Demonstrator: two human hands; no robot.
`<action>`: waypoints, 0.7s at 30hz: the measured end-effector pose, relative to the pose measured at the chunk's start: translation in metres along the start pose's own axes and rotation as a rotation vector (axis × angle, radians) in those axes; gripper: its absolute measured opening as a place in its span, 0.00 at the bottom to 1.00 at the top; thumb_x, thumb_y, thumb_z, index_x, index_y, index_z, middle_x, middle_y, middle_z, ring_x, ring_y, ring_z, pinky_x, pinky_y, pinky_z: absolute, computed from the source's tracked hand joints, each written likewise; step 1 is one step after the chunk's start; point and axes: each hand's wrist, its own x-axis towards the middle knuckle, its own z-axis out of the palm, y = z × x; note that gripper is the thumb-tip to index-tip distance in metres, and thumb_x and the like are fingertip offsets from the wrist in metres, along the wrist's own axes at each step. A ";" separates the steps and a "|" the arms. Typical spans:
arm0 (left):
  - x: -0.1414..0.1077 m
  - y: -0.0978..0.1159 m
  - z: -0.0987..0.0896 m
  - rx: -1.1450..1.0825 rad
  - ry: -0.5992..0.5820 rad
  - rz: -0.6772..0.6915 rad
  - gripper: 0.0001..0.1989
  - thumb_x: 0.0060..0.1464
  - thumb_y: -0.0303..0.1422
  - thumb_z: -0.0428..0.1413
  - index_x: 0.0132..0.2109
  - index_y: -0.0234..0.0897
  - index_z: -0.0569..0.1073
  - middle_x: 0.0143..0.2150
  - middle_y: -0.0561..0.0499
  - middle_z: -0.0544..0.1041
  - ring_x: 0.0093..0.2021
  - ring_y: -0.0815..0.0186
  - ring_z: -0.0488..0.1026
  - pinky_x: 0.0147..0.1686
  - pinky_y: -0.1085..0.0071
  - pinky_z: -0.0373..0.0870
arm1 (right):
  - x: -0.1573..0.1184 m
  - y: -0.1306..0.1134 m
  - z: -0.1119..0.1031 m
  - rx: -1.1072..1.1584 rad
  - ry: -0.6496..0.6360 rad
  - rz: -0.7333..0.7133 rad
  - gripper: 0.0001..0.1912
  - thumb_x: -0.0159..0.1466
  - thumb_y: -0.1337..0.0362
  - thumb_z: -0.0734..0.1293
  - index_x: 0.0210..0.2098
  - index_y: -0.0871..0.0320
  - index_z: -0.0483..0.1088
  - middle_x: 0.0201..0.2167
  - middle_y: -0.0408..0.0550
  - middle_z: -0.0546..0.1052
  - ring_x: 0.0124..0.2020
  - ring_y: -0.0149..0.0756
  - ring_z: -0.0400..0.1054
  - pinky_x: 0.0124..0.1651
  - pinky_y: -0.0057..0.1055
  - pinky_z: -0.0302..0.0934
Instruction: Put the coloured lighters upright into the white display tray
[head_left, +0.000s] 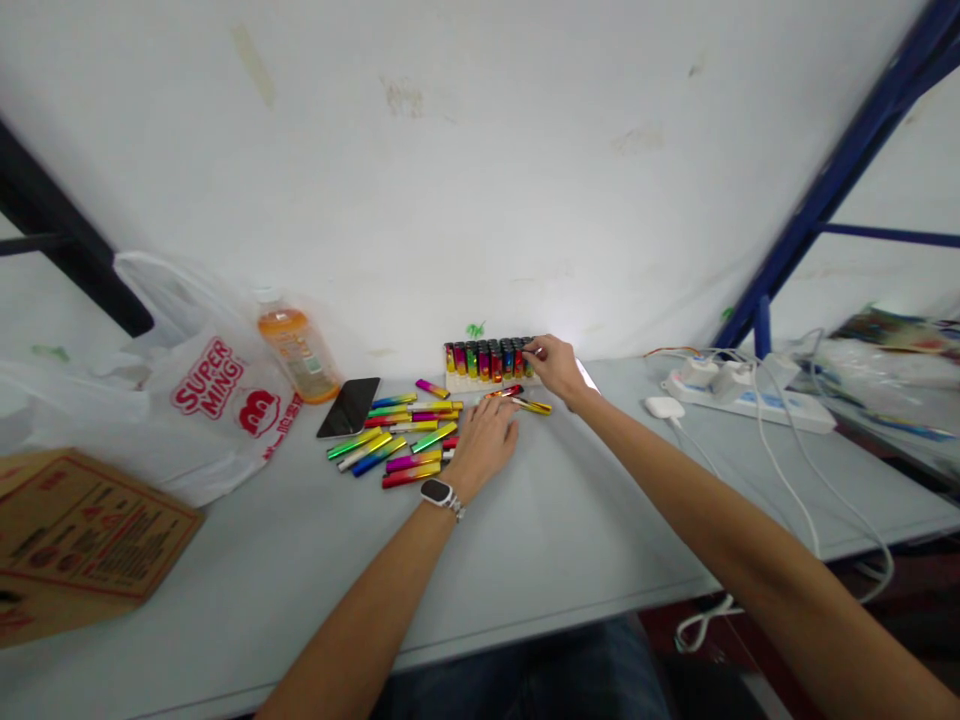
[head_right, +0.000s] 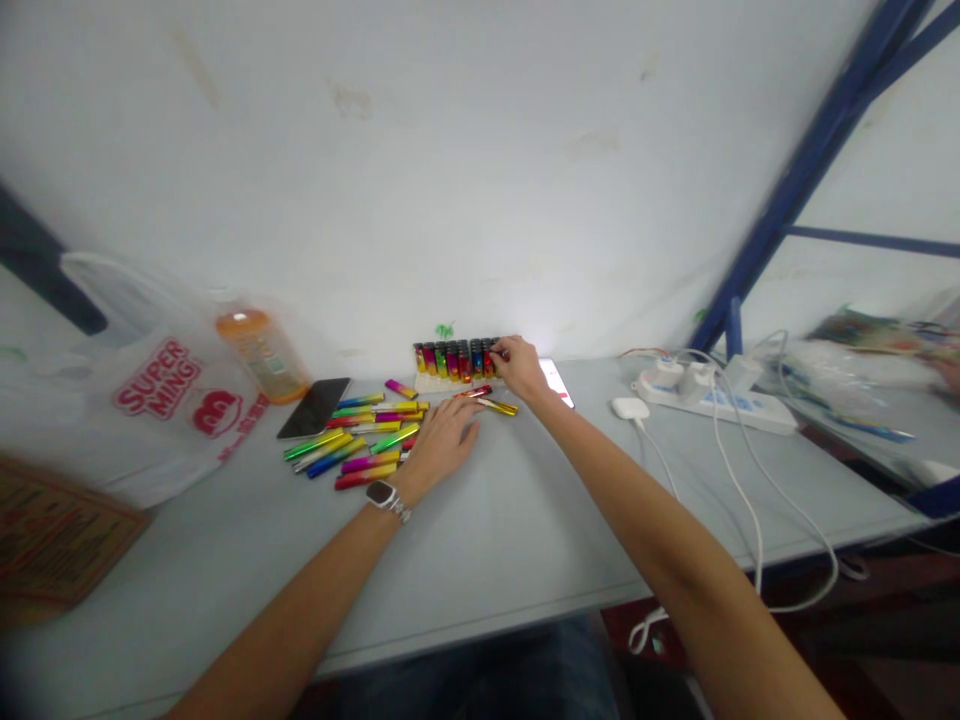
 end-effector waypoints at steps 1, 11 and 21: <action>0.000 -0.001 -0.001 0.012 0.001 -0.014 0.16 0.67 0.32 0.48 0.58 0.38 0.71 0.60 0.44 0.73 0.60 0.54 0.67 0.58 0.54 0.63 | 0.001 0.000 0.000 -0.005 -0.014 0.007 0.04 0.60 0.68 0.69 0.33 0.58 0.77 0.32 0.48 0.76 0.33 0.37 0.69 0.44 0.35 0.64; -0.001 -0.003 0.000 -0.035 0.065 -0.076 0.12 0.63 0.29 0.51 0.52 0.37 0.71 0.52 0.43 0.73 0.53 0.54 0.67 0.54 0.57 0.64 | -0.020 0.002 0.001 -0.165 0.030 0.044 0.18 0.67 0.59 0.63 0.51 0.58 0.79 0.51 0.56 0.64 0.40 0.39 0.69 0.51 0.40 0.67; 0.009 -0.002 0.005 -0.155 0.150 -0.055 0.10 0.64 0.26 0.47 0.47 0.37 0.71 0.48 0.44 0.74 0.53 0.55 0.68 0.53 0.58 0.64 | -0.072 -0.029 -0.015 -0.340 -0.208 0.007 0.22 0.59 0.61 0.68 0.53 0.59 0.72 0.50 0.59 0.67 0.49 0.50 0.67 0.53 0.44 0.62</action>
